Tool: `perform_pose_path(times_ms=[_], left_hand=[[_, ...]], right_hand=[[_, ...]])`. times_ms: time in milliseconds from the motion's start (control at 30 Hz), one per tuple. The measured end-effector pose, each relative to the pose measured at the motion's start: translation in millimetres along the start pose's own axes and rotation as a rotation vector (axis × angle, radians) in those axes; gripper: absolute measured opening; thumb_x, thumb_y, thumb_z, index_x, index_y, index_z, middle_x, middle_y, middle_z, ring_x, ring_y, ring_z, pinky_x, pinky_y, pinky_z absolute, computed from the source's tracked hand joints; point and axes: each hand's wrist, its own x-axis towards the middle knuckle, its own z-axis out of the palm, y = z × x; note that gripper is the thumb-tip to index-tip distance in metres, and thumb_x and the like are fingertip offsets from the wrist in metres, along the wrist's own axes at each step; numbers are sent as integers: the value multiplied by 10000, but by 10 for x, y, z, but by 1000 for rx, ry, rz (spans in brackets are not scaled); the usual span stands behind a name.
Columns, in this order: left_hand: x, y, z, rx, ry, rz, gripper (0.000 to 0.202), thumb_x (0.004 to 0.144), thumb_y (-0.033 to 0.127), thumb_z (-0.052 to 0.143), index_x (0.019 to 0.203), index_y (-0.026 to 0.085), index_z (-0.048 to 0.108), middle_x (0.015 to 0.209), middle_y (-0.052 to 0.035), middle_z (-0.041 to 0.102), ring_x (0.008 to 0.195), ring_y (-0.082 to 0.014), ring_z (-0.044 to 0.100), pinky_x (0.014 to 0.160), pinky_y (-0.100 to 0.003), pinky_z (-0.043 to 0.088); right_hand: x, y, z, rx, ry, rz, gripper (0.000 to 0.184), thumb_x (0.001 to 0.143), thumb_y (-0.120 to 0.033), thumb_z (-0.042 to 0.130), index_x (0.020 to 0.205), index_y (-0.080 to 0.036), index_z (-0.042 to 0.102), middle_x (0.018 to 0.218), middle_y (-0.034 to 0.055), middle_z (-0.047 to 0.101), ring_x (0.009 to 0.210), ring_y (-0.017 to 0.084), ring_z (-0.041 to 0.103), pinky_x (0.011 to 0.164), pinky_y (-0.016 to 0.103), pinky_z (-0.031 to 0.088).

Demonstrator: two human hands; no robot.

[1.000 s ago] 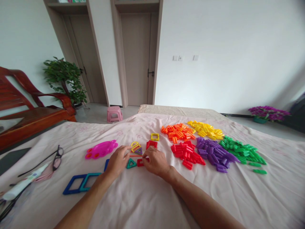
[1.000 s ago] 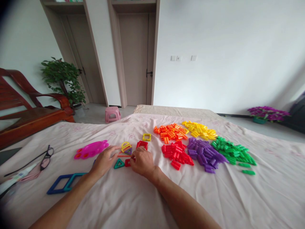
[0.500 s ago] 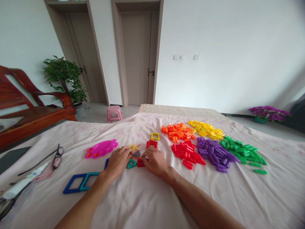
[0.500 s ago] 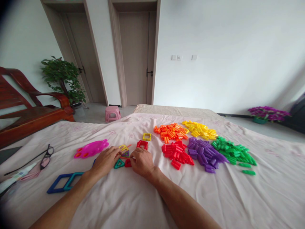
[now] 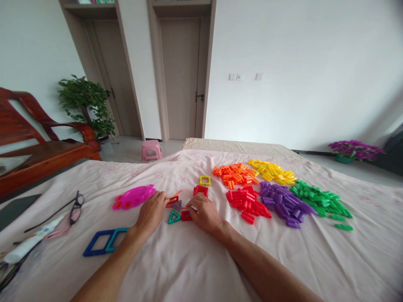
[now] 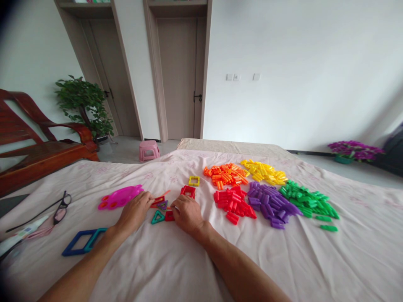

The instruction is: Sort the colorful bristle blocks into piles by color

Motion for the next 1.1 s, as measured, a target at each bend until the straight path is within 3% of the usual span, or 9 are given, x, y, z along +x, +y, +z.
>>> perform_pose_path(times_ms=[100,267,333,400,533,633,767,933,1100], left_hand=[[20,21,-7,-171,67,-73,221,981,325,384,945,204,565,942,-69,677,886,-203,642,751,-286,436],[37,172,-78,-618,51,-154,259,918,439,461,919,221,600,878,-35,713,814,-199,677,713,-273,479],[29,261,-105,-800,-2,-164,273,886,465,497,907,214,604,857,-26,718,759,-197,687,688,-278,501],[15,342,-123,-910,-62,-162,285,871,478,515,912,210,601,857,-20,717,714,-193,694,653,-280,513],[-7,421,-143,-926,-119,-176,284,869,473,519,916,204,598,861,-14,702,677,-182,692,614,-273,508],[-4,388,-159,-921,-68,-191,294,864,477,527,915,197,601,800,-10,686,669,-180,677,632,-280,514],[13,305,-180,-940,14,-248,330,845,505,535,903,187,600,710,-3,652,677,-187,663,650,-291,528],[19,281,-155,-950,-49,-239,365,830,529,546,915,182,621,840,-36,709,734,-191,680,696,-296,539],[15,295,-112,-793,-73,-149,301,851,469,539,866,191,652,836,-26,721,798,-186,673,726,-263,503]], right_hand=[[-3,1,6,65,58,-6,235,874,-131,586,1068,-219,685,1036,58,695,954,201,635,861,326,500],[-6,28,63,221,165,22,464,891,-173,591,1348,-214,521,1240,104,619,901,179,644,807,332,527],[-1,27,78,329,188,52,517,883,-179,604,1383,-211,477,1254,106,616,850,158,643,764,307,527],[8,9,79,426,173,74,436,877,-176,608,1306,-208,542,1122,68,671,779,139,628,707,269,509],[28,-47,48,503,108,105,82,854,-145,608,891,-182,670,779,-3,665,672,121,577,608,217,439],[31,-52,43,512,95,151,57,847,-156,622,826,-174,672,751,-5,669,671,123,586,603,215,432],[38,17,96,449,121,178,118,860,-156,608,931,-185,697,859,22,718,775,150,646,704,249,492],[52,70,138,468,202,156,402,883,-161,582,1283,-200,575,1122,89,698,884,163,690,790,300,552],[31,20,24,374,245,11,498,908,-202,601,1393,-215,491,1280,123,627,964,175,671,831,315,548]])
